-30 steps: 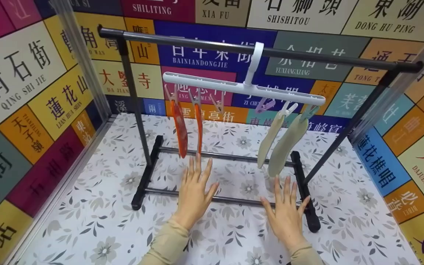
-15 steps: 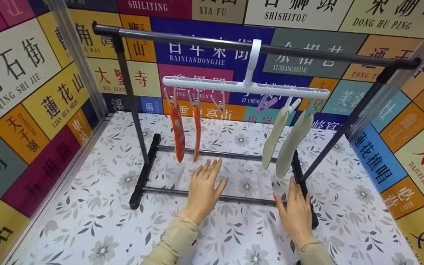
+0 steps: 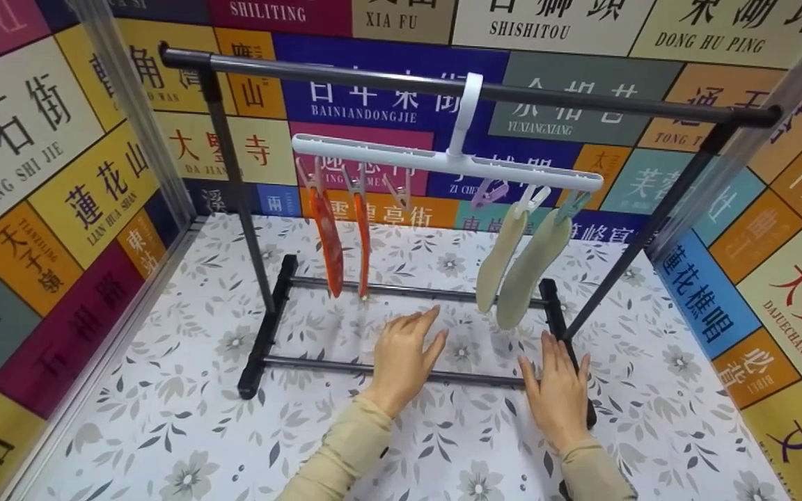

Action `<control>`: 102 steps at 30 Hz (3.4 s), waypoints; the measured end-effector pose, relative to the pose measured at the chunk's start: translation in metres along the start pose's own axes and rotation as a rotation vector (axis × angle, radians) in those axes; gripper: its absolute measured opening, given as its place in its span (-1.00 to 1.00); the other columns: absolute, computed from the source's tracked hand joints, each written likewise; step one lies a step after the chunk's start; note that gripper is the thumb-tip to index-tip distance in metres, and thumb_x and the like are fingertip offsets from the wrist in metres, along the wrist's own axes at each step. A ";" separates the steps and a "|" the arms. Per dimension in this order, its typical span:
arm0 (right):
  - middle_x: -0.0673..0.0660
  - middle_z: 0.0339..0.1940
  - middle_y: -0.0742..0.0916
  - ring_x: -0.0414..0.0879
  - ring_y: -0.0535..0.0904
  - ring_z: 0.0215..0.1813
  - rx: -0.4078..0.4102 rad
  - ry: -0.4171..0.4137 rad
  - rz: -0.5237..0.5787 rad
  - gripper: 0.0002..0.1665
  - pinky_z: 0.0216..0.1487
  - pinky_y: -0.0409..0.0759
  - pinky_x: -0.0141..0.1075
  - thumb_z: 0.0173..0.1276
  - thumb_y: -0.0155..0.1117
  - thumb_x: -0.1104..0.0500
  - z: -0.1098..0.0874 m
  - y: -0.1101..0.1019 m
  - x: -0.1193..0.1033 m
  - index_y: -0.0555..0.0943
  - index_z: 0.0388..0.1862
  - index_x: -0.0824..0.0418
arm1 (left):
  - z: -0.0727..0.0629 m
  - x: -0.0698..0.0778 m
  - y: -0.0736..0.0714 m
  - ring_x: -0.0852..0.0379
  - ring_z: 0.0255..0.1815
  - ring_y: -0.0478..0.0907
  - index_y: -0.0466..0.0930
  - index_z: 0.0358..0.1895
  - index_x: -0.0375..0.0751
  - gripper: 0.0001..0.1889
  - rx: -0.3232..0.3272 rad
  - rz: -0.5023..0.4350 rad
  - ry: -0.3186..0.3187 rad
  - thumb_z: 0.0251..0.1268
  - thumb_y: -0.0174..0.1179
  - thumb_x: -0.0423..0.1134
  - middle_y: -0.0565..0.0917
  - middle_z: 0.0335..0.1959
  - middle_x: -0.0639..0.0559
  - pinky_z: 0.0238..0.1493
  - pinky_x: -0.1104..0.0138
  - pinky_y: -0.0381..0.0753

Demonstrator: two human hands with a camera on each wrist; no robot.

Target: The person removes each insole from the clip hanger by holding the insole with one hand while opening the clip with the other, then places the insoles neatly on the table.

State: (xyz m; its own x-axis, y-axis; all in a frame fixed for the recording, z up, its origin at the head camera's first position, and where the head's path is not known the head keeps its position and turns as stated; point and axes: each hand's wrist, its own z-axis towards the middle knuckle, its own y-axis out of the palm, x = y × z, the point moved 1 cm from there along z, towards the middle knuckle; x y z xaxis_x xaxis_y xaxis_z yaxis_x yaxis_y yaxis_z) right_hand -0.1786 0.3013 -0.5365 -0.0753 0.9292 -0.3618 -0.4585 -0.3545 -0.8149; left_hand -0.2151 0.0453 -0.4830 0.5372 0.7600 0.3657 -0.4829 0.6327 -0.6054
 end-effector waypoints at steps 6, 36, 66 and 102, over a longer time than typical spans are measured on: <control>0.45 0.27 0.56 0.33 0.45 0.33 0.065 -0.032 0.040 -0.31 0.47 0.05 0.25 0.45 0.21 0.03 0.014 -0.001 0.002 0.37 0.38 0.43 | 0.010 0.012 0.007 0.12 -0.20 0.72 0.69 0.07 -0.05 -0.68 0.005 -0.011 0.031 0.31 0.28 -0.07 0.80 -0.20 0.08 -0.05 0.26 0.62; 0.51 0.30 0.51 0.41 0.48 0.25 0.076 -0.001 0.108 -0.18 0.21 0.44 0.21 0.47 0.18 -0.06 0.057 0.003 0.000 0.23 0.47 0.43 | 0.075 0.076 0.020 0.19 -0.54 0.70 0.71 -0.03 -0.09 -0.72 0.015 -0.110 0.151 0.43 0.16 -0.02 0.80 -0.38 0.09 -0.56 0.35 0.59; 0.44 -0.36 0.74 0.41 0.67 -0.32 0.111 0.032 0.086 -0.68 -0.24 0.55 0.22 0.35 0.26 0.16 0.077 0.016 -0.004 0.64 -0.08 0.40 | 0.130 0.115 0.020 0.24 -0.73 0.54 0.62 0.12 -0.23 -0.64 -0.067 -0.224 0.180 0.50 0.08 -0.08 0.66 -0.65 0.07 -0.63 0.45 0.51; 0.18 -0.77 0.51 0.18 0.48 -0.71 0.283 -0.120 0.077 -0.55 -0.63 0.41 0.05 0.44 0.18 0.16 0.052 0.008 -0.011 0.39 -0.69 0.18 | 0.194 0.142 0.041 0.18 -0.61 0.58 0.64 -0.50 0.02 -0.43 -0.228 0.189 0.064 0.43 -0.10 0.34 0.66 -0.60 0.15 -0.50 0.33 0.54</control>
State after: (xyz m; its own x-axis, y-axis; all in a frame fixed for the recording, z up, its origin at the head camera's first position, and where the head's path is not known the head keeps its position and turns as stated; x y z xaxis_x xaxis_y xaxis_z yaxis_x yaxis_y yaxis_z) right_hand -0.2280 0.2932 -0.5154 -0.2156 0.9123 -0.3483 -0.6740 -0.3971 -0.6229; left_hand -0.2934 0.2082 -0.3187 0.4989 0.8454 0.1905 -0.4144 0.4258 -0.8043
